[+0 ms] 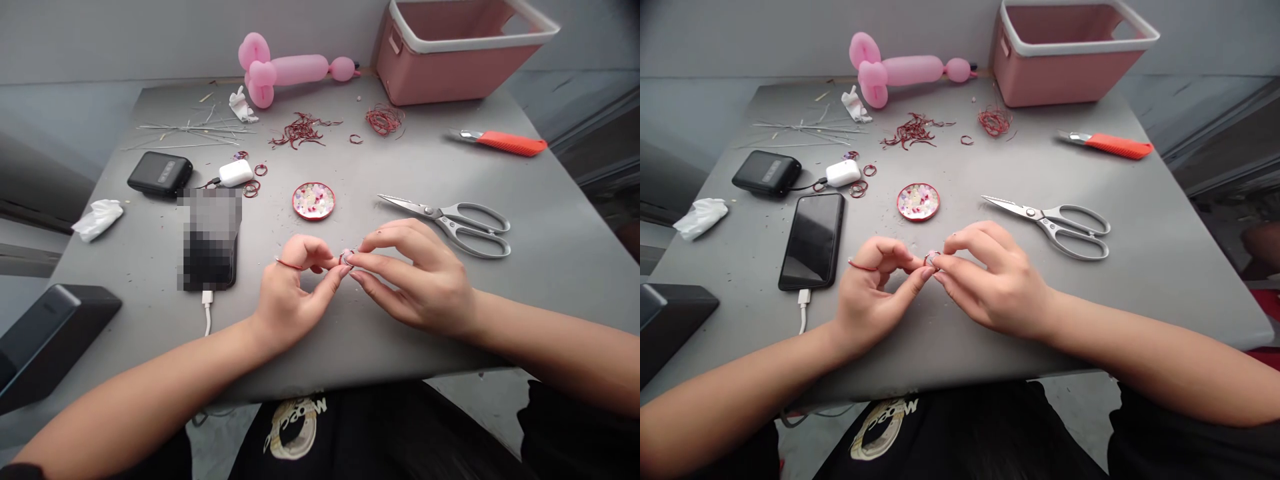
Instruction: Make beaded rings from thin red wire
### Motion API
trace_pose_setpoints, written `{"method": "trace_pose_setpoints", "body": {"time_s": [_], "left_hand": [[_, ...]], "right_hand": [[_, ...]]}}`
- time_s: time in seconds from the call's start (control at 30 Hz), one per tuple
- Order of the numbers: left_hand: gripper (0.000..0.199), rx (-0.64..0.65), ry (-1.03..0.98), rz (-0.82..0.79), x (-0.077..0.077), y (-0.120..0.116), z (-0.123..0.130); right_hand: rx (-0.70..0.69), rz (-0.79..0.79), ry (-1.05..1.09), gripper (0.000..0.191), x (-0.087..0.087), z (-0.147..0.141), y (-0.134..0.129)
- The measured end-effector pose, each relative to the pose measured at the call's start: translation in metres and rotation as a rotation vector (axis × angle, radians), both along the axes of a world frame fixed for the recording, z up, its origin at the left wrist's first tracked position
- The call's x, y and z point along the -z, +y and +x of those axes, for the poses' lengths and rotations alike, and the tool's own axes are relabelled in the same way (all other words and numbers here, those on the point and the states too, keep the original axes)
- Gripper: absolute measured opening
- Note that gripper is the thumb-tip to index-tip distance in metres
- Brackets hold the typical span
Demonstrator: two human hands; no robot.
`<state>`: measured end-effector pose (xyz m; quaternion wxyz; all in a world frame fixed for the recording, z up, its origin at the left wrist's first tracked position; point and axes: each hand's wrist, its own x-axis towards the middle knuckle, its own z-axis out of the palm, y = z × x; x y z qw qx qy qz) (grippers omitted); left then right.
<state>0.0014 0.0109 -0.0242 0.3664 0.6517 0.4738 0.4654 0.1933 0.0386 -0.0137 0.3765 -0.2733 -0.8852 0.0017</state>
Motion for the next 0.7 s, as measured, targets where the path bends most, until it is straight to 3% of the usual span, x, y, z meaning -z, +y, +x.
{"method": "trace_pose_setpoints", "body": {"time_s": [0.1, 0.2, 0.27, 0.43, 0.57, 0.7], "left_hand": [[0.018, -0.027, 0.273, 0.350, 0.004, 0.000, -0.001], [0.019, -0.016, 0.366, 0.510, 0.004, 0.000, -0.002], [0.020, -0.024, 0.349, 0.462, 0.003, 0.000, -0.001], [0.022, -0.006, 0.134, 0.125, 0.000, -0.002, 0.000], [0.020, 0.047, -0.044, -0.035, -0.002, -0.001, 0.002], [0.011, 0.092, -0.072, -0.133, -0.007, 0.002, 0.003]], "right_hand": [[0.078, -0.059, -0.060, 0.024, 0.003, -0.002, -0.007], [0.117, -0.234, 0.003, 0.022, 0.002, -0.004, -0.011], [0.108, -0.375, 0.083, 0.017, 0.001, -0.005, -0.011], [0.014, -0.772, 0.255, 0.010, 0.002, -0.004, -0.004], [-0.040, -0.843, 0.315, 0.010, 0.004, -0.004, -0.001], [-0.071, -0.798, 0.283, 0.006, 0.003, -0.001, 0.000]]}}
